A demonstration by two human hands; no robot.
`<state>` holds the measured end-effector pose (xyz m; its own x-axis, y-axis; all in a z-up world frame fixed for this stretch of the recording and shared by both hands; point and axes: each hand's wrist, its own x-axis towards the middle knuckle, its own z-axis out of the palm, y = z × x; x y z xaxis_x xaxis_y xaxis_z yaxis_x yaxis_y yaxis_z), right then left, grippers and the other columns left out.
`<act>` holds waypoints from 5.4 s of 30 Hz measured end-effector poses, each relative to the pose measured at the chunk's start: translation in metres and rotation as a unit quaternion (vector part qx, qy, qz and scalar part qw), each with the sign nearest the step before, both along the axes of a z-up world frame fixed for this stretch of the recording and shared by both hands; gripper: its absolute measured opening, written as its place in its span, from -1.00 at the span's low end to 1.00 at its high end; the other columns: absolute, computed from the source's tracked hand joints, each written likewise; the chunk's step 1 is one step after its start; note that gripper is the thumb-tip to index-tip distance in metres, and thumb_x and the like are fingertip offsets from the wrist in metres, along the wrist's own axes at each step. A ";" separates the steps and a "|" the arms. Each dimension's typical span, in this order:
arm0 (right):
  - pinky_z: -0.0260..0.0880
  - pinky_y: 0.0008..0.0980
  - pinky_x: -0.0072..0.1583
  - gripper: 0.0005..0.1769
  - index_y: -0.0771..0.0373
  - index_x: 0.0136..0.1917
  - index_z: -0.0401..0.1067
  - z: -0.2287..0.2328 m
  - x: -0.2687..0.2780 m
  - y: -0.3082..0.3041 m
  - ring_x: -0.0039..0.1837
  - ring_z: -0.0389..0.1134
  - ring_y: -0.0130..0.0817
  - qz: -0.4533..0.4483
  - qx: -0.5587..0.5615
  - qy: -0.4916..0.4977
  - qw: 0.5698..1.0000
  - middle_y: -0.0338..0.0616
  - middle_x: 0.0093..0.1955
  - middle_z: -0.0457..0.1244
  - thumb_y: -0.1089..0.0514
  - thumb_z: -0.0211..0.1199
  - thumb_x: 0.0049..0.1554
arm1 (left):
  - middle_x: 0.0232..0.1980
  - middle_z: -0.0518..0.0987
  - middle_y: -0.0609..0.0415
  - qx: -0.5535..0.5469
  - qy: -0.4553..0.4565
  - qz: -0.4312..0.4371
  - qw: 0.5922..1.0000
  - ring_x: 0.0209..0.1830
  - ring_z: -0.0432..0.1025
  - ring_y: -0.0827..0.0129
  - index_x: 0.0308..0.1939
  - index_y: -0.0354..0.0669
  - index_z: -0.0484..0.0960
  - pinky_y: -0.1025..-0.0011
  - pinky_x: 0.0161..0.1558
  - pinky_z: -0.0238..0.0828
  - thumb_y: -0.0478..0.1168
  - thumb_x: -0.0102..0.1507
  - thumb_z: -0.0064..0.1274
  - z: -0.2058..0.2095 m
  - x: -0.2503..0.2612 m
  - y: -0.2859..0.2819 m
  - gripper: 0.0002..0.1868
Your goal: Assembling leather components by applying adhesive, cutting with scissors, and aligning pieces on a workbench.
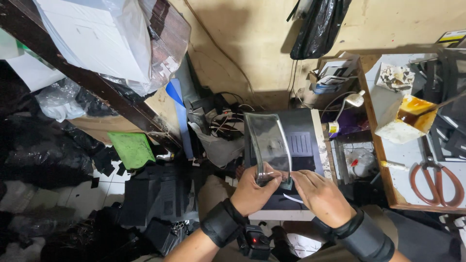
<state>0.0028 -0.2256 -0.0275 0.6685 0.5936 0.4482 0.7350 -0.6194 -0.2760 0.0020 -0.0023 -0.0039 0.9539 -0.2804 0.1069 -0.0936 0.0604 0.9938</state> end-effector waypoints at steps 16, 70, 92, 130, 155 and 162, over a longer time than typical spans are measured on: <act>0.46 -0.22 -0.14 -0.80 0.30 0.09 0.34 -0.017 0.011 0.000 -0.12 0.36 -0.19 0.013 -0.039 -0.070 0.997 -0.06 -0.06 0.28 0.28 0.24 0.20 | -0.14 0.76 0.10 0.070 0.021 0.037 0.997 -0.10 0.64 0.44 -0.30 -0.08 0.66 0.44 0.00 0.59 -0.30 0.29 0.08 -0.001 0.005 -0.002 -0.91; 0.32 -0.14 0.19 -0.74 0.18 0.07 0.31 -0.098 -0.025 -0.070 0.07 0.37 -0.03 -0.079 -0.044 0.274 0.957 -0.05 0.06 0.30 0.15 0.02 0.09 | -0.24 0.74 -0.21 0.040 0.140 0.275 0.950 -0.28 0.68 0.15 -0.35 -0.23 0.61 0.14 -0.26 0.75 -0.44 0.23 0.12 -0.045 0.012 0.201 -0.92; 0.22 -0.04 0.23 -0.33 0.26 0.43 0.22 0.017 -0.019 0.015 0.38 0.26 0.03 -0.083 -0.019 -0.032 0.996 0.07 0.37 0.22 -0.26 -0.06 0.30 | -0.33 0.72 0.28 0.093 0.123 0.118 0.981 -0.23 0.58 0.47 -0.44 0.08 0.74 0.42 0.04 0.49 -0.26 0.16 0.11 0.017 -0.013 -0.012 -0.86; 0.45 -0.48 0.12 -0.84 0.34 -0.05 0.43 0.047 -0.028 -0.078 0.03 0.43 -0.36 -0.174 0.297 0.212 0.915 -0.09 -0.02 0.36 0.28 0.33 0.10 | 0.60 0.23 -0.12 0.337 -0.152 -0.077 0.926 0.66 -0.02 -0.10 0.53 0.03 0.19 -0.17 0.52 -0.12 0.27 0.06 0.31 0.000 0.081 0.004 0.07; 0.34 -0.55 0.13 -0.67 0.28 0.21 0.52 -0.065 -0.009 -0.062 -0.02 0.35 -0.54 -0.340 0.322 0.392 0.792 -0.16 -0.07 0.41 0.31 0.36 0.15 | -0.35 0.65 -0.11 0.022 0.434 -0.079 0.897 -0.41 0.61 0.34 -0.17 -0.33 0.54 0.42 -0.25 0.71 -0.36 0.11 0.40 -0.127 0.022 0.076 -0.66; 0.28 -0.58 0.07 -0.82 0.35 0.10 0.54 -0.107 0.003 -0.069 -0.05 0.28 -0.55 -0.392 0.355 0.420 0.738 -0.16 -0.10 0.36 0.29 0.36 0.22 | -0.35 0.63 -0.03 -0.025 0.444 0.079 0.892 -0.32 0.56 0.42 -0.27 -0.34 0.68 0.50 -0.14 0.69 -0.42 0.14 0.36 -0.151 0.032 0.067 -0.84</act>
<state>0.0062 -0.2946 -0.1344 0.9004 -0.3083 -0.3070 -0.3868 -0.2439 -0.8893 0.0337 0.0650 -0.1547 0.6967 -0.1518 -0.7012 0.7173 0.1624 0.6776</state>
